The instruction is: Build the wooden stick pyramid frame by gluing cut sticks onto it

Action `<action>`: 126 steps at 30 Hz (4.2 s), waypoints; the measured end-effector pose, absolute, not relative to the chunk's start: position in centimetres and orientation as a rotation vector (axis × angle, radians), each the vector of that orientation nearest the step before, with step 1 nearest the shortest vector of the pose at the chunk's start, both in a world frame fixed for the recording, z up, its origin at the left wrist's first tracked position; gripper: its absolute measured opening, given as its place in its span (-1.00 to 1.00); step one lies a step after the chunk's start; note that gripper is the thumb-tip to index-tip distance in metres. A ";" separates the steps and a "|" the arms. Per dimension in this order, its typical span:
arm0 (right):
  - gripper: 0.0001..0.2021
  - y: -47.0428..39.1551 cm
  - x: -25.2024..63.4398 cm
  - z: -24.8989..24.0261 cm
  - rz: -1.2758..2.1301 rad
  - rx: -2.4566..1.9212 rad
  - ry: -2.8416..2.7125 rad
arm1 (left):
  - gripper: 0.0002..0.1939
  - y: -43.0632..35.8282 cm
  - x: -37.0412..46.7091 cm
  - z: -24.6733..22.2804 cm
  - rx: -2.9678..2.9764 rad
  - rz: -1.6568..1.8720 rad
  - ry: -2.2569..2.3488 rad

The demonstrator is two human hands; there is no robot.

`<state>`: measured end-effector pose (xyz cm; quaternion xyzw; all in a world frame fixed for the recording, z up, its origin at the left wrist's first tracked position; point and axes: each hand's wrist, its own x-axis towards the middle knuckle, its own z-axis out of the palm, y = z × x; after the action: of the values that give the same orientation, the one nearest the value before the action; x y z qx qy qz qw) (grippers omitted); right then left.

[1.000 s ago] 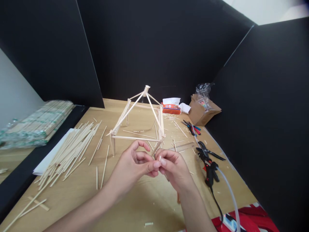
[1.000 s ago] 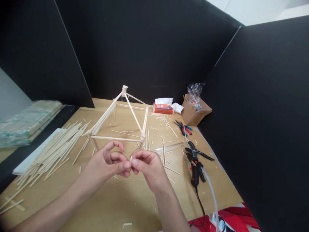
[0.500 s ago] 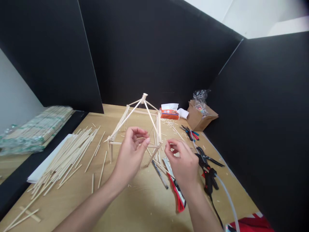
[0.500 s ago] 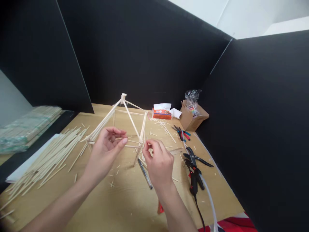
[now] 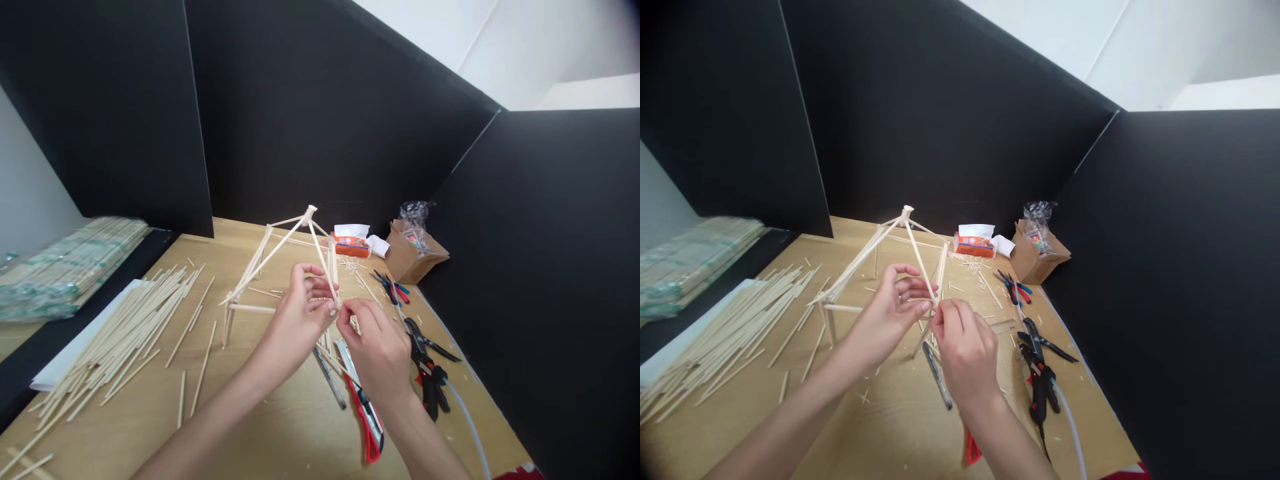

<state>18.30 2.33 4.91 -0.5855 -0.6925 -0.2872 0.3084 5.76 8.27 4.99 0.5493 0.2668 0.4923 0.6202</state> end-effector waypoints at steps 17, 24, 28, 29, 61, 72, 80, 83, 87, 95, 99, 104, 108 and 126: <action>-0.92 2.5 18.6 4.8 -0.993 -1.510 -1.966 | -0.62 8.3 6.1 4.6 1.245 1.152 0.615; -0.93 2.4 18.5 4.9 -1.049 -1.529 -1.991 | -0.64 8.2 6.1 4.6 1.264 1.159 0.633; -0.92 2.4 18.6 4.9 -1.047 -1.499 -2.007 | -0.64 8.3 6.0 4.6 1.272 1.164 0.633; -0.91 2.3 18.6 4.9 -1.046 -1.494 -2.007 | -0.64 8.3 6.0 4.6 1.274 1.163 0.632; -0.81 2.1 18.4 5.0 -0.831 -1.510 -1.926 | -0.69 8.3 5.8 4.6 1.285 1.160 0.645; -0.81 2.0 17.9 5.0 -0.925 -1.512 -1.950 | -0.69 8.3 5.8 4.7 1.294 1.161 0.647; -0.84 1.6 18.4 5.2 -0.826 -1.544 -1.870 | -0.70 8.2 5.7 4.8 1.298 1.151 0.637; -0.84 1.7 18.4 5.2 -0.809 -1.541 -1.884 | -0.69 8.3 5.7 4.7 1.298 1.157 0.640; -0.84 1.8 18.2 5.0 -0.815 -1.519 -1.899 | -0.69 8.3 5.8 4.6 1.295 1.160 0.641; -0.85 1.9 18.2 5.1 -0.848 -1.514 -1.921 | -0.69 8.2 5.8 4.6 1.303 1.155 0.640; -0.85 2.0 18.2 5.0 -0.861 -1.512 -1.920 | -0.69 8.2 5.8 4.5 1.292 1.161 0.631; -0.84 2.1 18.4 4.9 -0.843 -1.515 -1.942 | -0.69 8.3 5.8 4.5 1.306 1.168 0.636; -0.84 2.2 18.5 5.0 -0.810 -1.505 -1.952 | -0.69 8.4 5.8 4.4 1.319 1.158 0.651; -0.77 1.7 18.6 4.7 -0.581 -1.517 -1.766 | -0.68 8.4 5.8 4.2 1.307 1.146 0.626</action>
<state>18.62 1.70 4.74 -0.5891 -0.6860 -0.2258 0.3625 5.78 8.37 4.16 0.5646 0.2703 0.4948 0.6028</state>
